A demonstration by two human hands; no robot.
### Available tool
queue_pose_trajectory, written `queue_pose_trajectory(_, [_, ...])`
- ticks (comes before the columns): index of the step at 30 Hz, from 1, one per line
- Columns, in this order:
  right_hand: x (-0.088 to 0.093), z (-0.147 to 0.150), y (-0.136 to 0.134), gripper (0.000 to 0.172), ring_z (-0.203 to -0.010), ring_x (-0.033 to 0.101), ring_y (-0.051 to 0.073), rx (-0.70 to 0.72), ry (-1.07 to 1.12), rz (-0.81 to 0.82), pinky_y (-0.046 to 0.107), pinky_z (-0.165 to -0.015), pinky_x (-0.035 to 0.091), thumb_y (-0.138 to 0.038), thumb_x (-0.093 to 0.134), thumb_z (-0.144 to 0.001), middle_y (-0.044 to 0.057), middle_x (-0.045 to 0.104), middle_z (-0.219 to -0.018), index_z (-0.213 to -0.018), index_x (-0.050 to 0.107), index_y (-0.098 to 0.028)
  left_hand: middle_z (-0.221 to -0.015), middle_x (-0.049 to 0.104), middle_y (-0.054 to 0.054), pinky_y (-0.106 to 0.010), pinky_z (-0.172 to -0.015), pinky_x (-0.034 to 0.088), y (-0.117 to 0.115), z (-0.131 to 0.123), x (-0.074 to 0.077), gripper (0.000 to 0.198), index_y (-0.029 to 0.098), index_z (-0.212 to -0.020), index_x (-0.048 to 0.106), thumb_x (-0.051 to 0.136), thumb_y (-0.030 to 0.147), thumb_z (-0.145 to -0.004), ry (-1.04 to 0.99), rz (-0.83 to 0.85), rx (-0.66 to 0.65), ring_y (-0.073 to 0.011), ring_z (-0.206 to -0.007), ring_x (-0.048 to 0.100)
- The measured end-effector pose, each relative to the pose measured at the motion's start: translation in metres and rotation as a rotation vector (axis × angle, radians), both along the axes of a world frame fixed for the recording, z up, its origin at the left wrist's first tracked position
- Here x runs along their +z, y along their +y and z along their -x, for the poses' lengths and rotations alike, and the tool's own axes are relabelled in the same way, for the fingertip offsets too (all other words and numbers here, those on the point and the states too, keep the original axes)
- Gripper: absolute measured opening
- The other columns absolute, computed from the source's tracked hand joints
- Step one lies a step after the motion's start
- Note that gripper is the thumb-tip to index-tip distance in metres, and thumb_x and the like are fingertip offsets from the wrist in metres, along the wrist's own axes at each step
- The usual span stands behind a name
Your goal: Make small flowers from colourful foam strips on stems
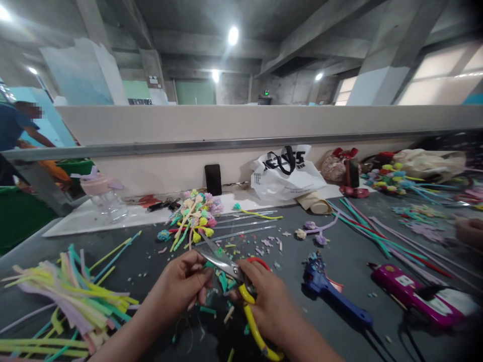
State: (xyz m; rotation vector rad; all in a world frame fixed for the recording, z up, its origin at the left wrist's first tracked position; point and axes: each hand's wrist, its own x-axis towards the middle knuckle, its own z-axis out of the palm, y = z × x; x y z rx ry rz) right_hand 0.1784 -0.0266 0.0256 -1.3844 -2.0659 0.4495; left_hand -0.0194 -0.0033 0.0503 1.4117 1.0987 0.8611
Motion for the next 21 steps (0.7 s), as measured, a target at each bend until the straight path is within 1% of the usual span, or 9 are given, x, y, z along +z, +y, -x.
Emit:
queue_pose_trajectory(3, [-0.001,0.001,-0.001,0.031,-0.076,0.056,0.017,0.048,0.02,0.037,0.026,-0.065,0.042,-0.034,0.056,-0.078,0.002,0.062,-0.087,-0.108,0.053,-0.025,-0.058,0.057,0.004,-0.014,-0.031,0.03,0.0,-0.002,0.001,0.018,0.016,-0.076,0.048,0.054,0.032,-0.075,-0.005,0.033,0.015,-0.0042,-0.034,0.045])
queue_pose_trajectory(5, [-0.002,0.002,0.0,0.029,-0.073,0.057,0.016,0.018,0.015,0.05,0.025,-0.063,0.042,-0.034,0.053,-0.08,0.001,0.062,-0.084,-0.109,0.052,-0.026,-0.056,0.056,0.004,-0.014,-0.031,0.03,0.002,-0.003,0.0,0.019,0.016,-0.073,0.047,0.053,0.034,-0.075,0.001,0.029,0.035,-0.0047,-0.034,0.045])
queue_pose_trajectory(6, [-0.002,0.001,0.001,0.031,-0.076,0.057,0.017,-0.038,-0.001,0.041,0.025,-0.065,0.042,-0.033,0.052,-0.081,0.002,0.063,-0.089,-0.111,0.05,-0.026,-0.055,0.055,0.005,-0.014,-0.031,0.031,0.003,-0.003,-0.001,0.019,0.016,-0.073,0.047,0.053,0.034,-0.075,0.009,0.018,0.044,-0.0047,-0.034,0.044])
queue_pose_trajectory(9, [-0.002,-0.005,0.01,0.049,-0.096,0.055,0.024,-0.302,-0.15,-0.008,0.03,-0.074,0.041,-0.029,0.055,-0.077,0.008,0.058,-0.109,-0.124,0.041,-0.025,-0.054,0.055,0.005,-0.015,-0.033,0.031,0.006,-0.004,-0.005,0.017,0.017,-0.082,0.05,0.055,0.031,-0.073,0.004,-0.015,0.057,-0.0048,-0.035,0.043])
queue_pose_trajectory(10, [-0.003,-0.009,0.015,0.054,-0.098,0.054,0.026,-0.372,-0.225,-0.01,0.032,-0.075,0.041,-0.027,0.055,-0.076,0.01,0.057,-0.111,-0.127,0.039,-0.024,-0.055,0.056,0.005,-0.015,-0.034,0.032,0.007,-0.005,-0.005,0.019,0.017,-0.086,0.05,0.056,0.029,-0.072,-0.01,-0.013,0.054,-0.0051,-0.036,0.044])
queue_pose_trajectory(12, [-0.006,-0.019,0.024,0.058,-0.096,0.055,0.028,-0.45,-0.362,0.014,0.033,-0.073,0.041,-0.021,0.054,-0.073,0.013,0.057,-0.108,-0.129,0.037,-0.022,-0.059,0.058,0.003,-0.017,-0.037,0.034,0.008,-0.006,-0.005,0.026,0.017,-0.092,0.051,0.057,0.027,-0.069,-0.053,-0.005,0.044,-0.0061,-0.04,0.047])
queue_pose_trajectory(16, [-0.014,-0.035,0.036,0.062,-0.096,0.055,0.029,-0.465,-0.473,0.11,0.034,-0.075,0.04,-0.02,0.053,-0.071,0.015,0.058,-0.105,-0.13,0.036,-0.017,-0.062,0.061,0.001,-0.02,-0.04,0.038,0.006,-0.011,-0.006,0.031,0.016,-0.094,0.05,0.058,0.029,-0.066,-0.1,0.029,0.063,-0.0099,-0.046,0.053])
queue_pose_trajectory(19, [-0.014,-0.04,0.036,0.064,-0.097,0.055,0.03,-0.445,-0.535,0.176,0.038,-0.079,0.038,-0.023,0.054,-0.071,0.015,0.058,-0.106,-0.132,0.036,-0.019,-0.061,0.059,0.001,-0.021,-0.041,0.039,0.003,-0.015,-0.011,0.029,0.017,-0.091,0.05,0.058,0.029,-0.066,-0.044,0.039,0.103,-0.013,-0.051,0.057])
queue_pose_trajectory(21, [-0.011,-0.043,0.034,0.065,-0.102,0.052,0.032,-0.424,-0.565,0.191,0.043,-0.082,0.036,-0.026,0.058,-0.07,0.014,0.058,-0.11,-0.132,0.037,-0.021,-0.065,0.06,0.0,-0.021,-0.042,0.04,0.0,-0.016,-0.014,0.026,0.017,-0.09,0.052,0.057,0.028,-0.067,0.022,0.014,0.123,-0.0141,-0.055,0.058])
